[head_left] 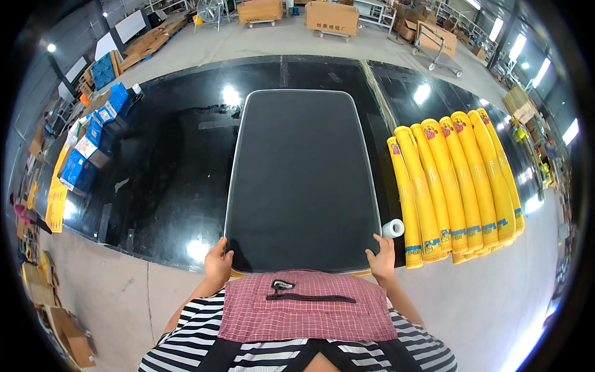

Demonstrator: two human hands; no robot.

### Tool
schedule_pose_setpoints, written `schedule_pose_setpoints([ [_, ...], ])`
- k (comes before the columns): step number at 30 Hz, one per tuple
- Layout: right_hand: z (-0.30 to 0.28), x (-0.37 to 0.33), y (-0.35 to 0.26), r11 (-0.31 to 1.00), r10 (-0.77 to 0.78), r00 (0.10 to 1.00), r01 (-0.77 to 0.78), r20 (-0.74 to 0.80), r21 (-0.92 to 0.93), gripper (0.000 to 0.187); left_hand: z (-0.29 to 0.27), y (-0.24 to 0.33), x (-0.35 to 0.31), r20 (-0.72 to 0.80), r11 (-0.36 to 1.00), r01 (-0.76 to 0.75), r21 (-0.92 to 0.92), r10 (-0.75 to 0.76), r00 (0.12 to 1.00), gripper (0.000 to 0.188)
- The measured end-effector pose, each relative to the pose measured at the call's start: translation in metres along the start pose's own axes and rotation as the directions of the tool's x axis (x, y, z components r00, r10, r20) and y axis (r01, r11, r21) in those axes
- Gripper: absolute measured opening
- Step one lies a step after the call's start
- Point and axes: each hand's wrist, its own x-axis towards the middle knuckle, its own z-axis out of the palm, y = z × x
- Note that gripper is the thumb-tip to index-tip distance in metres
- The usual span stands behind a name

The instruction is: The person rolls a black rectangular mat into a yellow printed sleeve and secures it with clear tape. They repeat this process for multiple mats, stacking the finished rolls on the table. The person handles the mats, sleeves, and tape by hand throughout the task.

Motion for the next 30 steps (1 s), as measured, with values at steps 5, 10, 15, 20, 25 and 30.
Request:
schedule_pose_setpoints([
  [5, -0.013, -0.004, 0.004, 0.953, -0.083, 0.942, -0.021, 0.327, 0.303, 0.053, 0.01, -0.034, -0.015, -0.139, 0.984, -0.137, 0.114, 0.152, 0.979, 0.047],
  [10, -0.043, -0.001, 0.017, 0.582, 0.05, 0.737, -0.57, 0.674, 0.58, 0.034, 0.006, -0.006, -0.025, -0.071, 0.989, 0.127, -0.081, -0.133, 0.989, 0.042],
  [15, -0.016, 0.005, 0.036, -0.037, -0.163, 0.807, -0.58, 0.568, 0.814, 0.052, 0.011, -0.016, -0.027, -0.061, 0.987, 0.146, -0.072, -0.151, 0.987, 0.035],
  [20, -0.004, 0.027, -0.01, -0.264, -0.066, 0.918, -0.394, 0.391, 0.88, 0.062, 0.001, 0.04, -0.038, -0.178, 0.814, -0.561, 0.154, 0.581, 0.794, 0.023],
  [25, -0.006, 0.058, -0.048, 0.187, -0.066, 0.953, -0.28, 0.296, 0.942, 0.078, 0.033, 0.095, -0.018, 0.206, 0.594, -0.745, 0.303, 0.722, 0.66, 0.056],
  [30, 0.021, 0.089, -0.057, 0.895, -0.432, 0.894, 0.408, 0.121, 0.182, 0.06, 0.077, 0.107, 0.049, 0.393, 0.585, -0.715, 0.383, 0.597, 0.699, 0.062],
])
